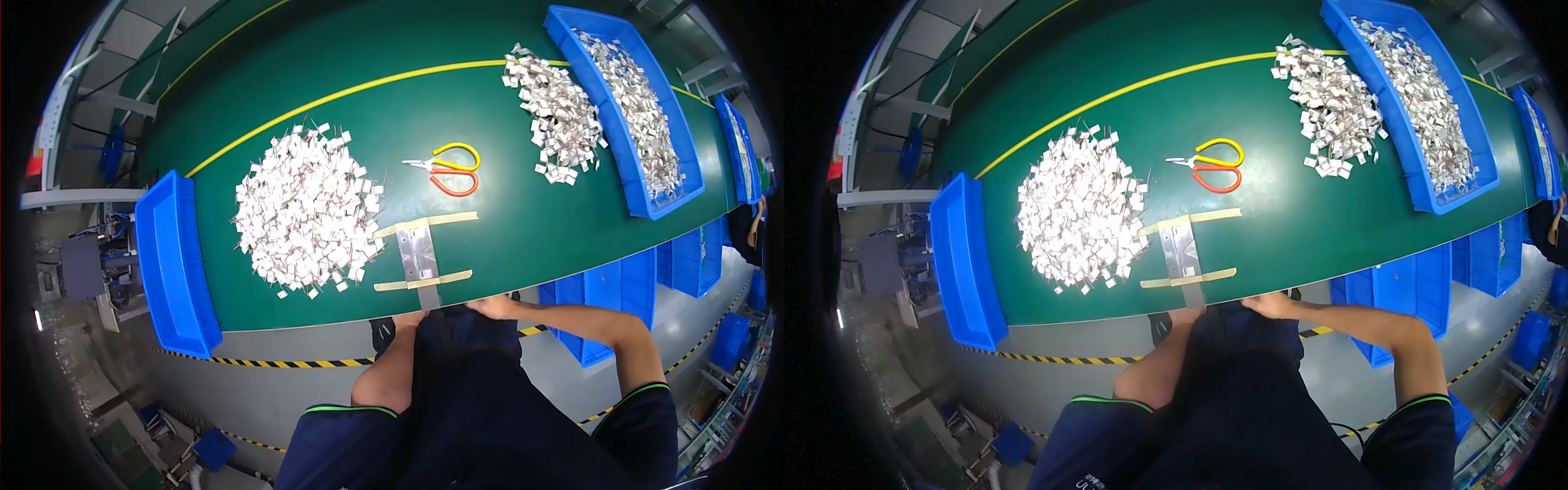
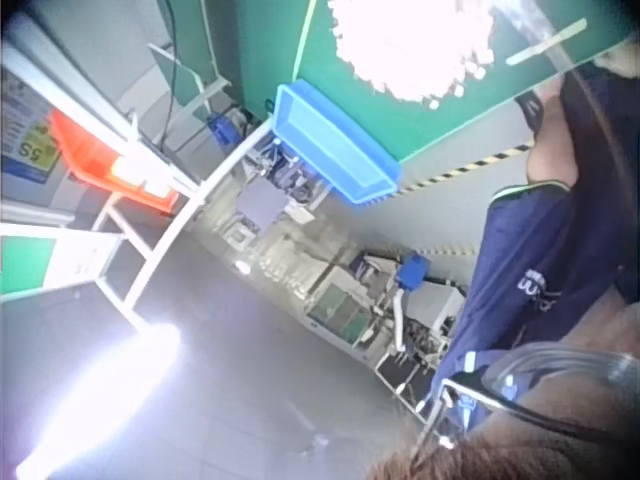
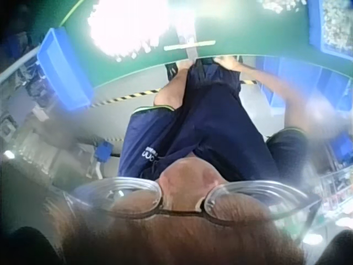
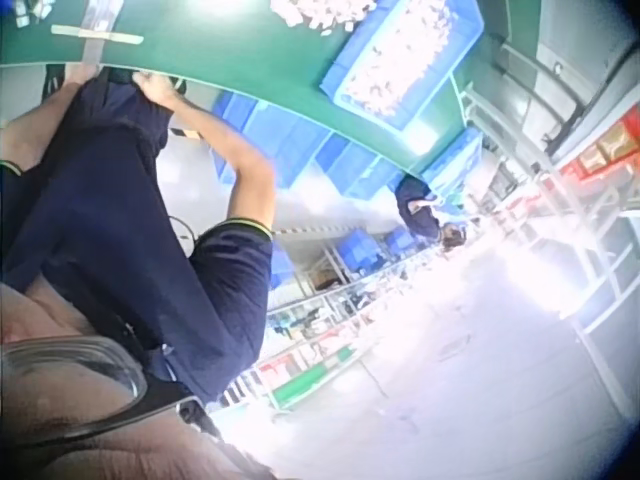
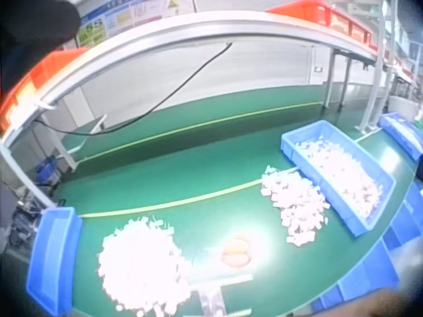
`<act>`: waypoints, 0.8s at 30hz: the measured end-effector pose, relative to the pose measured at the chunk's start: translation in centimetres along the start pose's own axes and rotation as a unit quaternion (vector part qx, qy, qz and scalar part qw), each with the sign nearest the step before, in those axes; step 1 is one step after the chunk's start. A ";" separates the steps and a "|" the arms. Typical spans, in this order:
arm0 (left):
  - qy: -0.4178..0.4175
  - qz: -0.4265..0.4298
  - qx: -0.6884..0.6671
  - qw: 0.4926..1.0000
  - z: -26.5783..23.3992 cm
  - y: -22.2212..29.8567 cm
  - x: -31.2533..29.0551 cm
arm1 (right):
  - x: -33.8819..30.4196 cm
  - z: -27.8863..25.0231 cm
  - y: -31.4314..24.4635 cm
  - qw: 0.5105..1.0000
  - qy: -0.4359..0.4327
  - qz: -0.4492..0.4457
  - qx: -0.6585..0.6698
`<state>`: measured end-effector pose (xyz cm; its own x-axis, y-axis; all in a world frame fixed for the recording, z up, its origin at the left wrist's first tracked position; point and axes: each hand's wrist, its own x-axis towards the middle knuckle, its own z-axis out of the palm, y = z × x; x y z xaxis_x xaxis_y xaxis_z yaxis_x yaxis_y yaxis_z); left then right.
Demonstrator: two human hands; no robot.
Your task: The person trims wires on small electronic components by aligning each piece against a metal fixture on the workbench, cutting the wires with scissors, and placing the finished components into a pile.
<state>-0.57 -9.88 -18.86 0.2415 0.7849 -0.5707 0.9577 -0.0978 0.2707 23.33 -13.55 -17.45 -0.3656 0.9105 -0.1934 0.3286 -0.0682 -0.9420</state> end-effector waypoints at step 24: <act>0.323 0.201 0.005 0.925 -1.5 2.6 -1.9 | 1.9 -8.5 -22.4 0.955 0.107 -0.275 -0.009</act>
<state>1.21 -10.66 -15.91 0.4376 0.8851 0.1585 0.8131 -0.4647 0.3505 22.69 -6.77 5.64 -0.3007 0.8697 0.3913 0.1545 0.4493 -0.8799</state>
